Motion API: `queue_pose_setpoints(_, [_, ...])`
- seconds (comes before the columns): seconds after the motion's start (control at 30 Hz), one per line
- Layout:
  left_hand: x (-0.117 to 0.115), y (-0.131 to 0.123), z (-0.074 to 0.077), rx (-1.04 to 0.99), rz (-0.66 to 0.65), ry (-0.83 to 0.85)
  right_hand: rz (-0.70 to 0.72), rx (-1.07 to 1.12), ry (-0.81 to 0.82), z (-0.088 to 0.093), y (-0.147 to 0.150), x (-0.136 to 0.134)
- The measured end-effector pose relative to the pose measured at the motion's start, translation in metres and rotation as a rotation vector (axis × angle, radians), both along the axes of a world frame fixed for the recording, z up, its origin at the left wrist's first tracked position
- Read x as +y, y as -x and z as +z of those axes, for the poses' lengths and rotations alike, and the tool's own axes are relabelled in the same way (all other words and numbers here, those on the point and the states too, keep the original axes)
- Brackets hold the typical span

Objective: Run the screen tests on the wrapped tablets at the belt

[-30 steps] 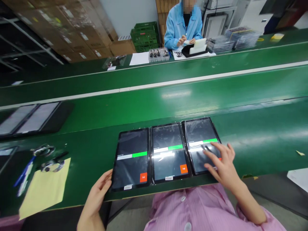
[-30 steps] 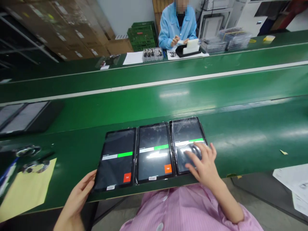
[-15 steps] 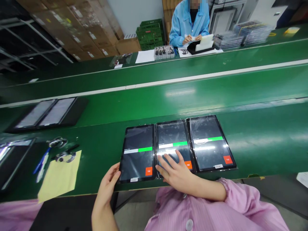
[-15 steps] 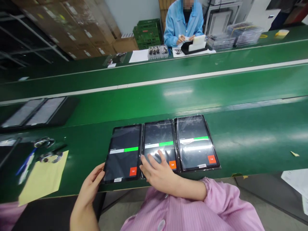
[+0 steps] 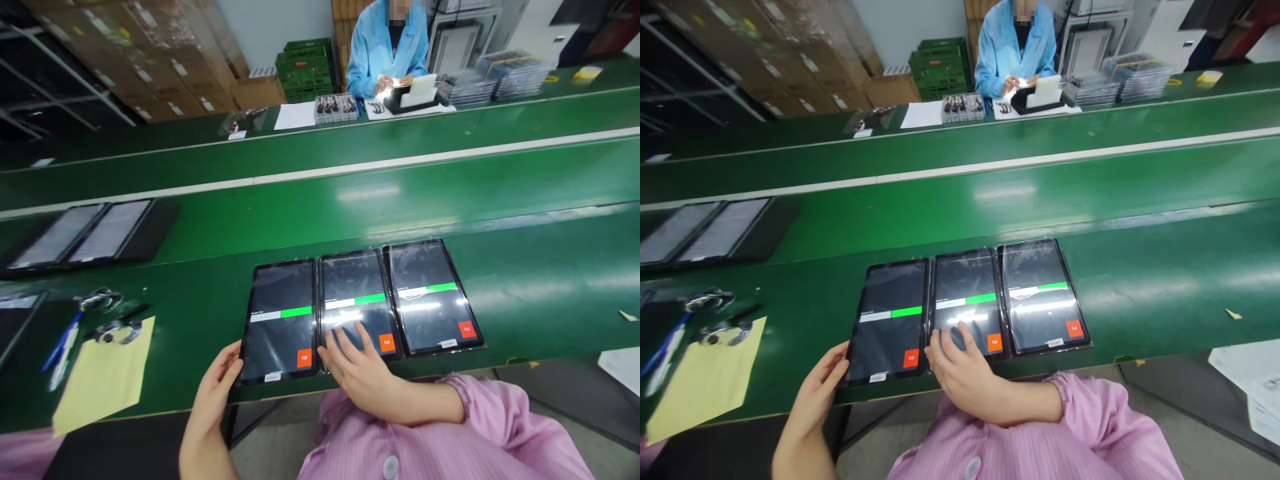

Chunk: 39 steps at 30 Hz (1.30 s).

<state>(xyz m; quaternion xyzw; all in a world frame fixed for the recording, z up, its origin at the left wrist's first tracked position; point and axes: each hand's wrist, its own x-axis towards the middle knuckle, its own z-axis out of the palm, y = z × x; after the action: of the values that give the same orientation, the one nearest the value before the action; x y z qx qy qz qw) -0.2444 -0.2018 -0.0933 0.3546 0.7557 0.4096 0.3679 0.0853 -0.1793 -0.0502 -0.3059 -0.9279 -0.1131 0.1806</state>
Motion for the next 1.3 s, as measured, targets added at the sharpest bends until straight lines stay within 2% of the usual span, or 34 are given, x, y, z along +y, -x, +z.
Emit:
queue_pose_setpoints(0.13, [0.001, -0.003, 0.002, 0.022, -0.017, -0.008, 0.012, 0.004, 0.027, -0.004, 0.0, 0.002])
queue_pose_setpoints(0.23, [0.001, -0.005, 0.004, 0.009, -0.002, -0.011, -0.011, 0.053, 0.091, -0.003, -0.014, 0.005])
queue_pose_setpoints(0.33, [0.0, -0.006, 0.004, -0.008, 0.01, -0.015, -0.106, 0.1, 0.133, -0.001, -0.05, 0.004])
queue_pose_setpoints(0.47, [-0.002, -0.003, 0.0, -0.016, 0.012, -0.012, -0.365, 0.283, 0.113, -0.01, -0.108, -0.008])
queue_pose_setpoints(0.53, [-0.002, -0.001, -0.002, -0.02, 0.021, 0.002, -0.458, 0.373, 0.078, -0.017, -0.128, -0.015])
queue_pose_setpoints(0.6, [-0.002, 0.002, -0.003, -0.029, 0.027, 0.019, -0.476, 0.391, 0.029, -0.024, -0.136, -0.02])
queue_pose_setpoints(0.7, [-0.002, 0.005, -0.005, -0.041, 0.03, 0.028, -0.449, 0.349, 0.005, -0.03, -0.137, -0.023])
queue_pose_setpoints(0.9, [-0.004, 0.005, -0.007, -0.003, 0.007, 0.015, -0.395, 0.339, 0.091, -0.032, -0.134, -0.022])
queue_pose_setpoints(1.07, [-0.004, 0.003, -0.006, 0.012, 0.001, -0.004, -0.372, 0.373, 0.06, -0.034, -0.131, -0.02])
queue_pose_setpoints(1.3, [-0.004, -0.001, -0.006, 0.003, 0.023, -0.018, -0.407, 0.42, -0.067, -0.046, -0.122, -0.021])
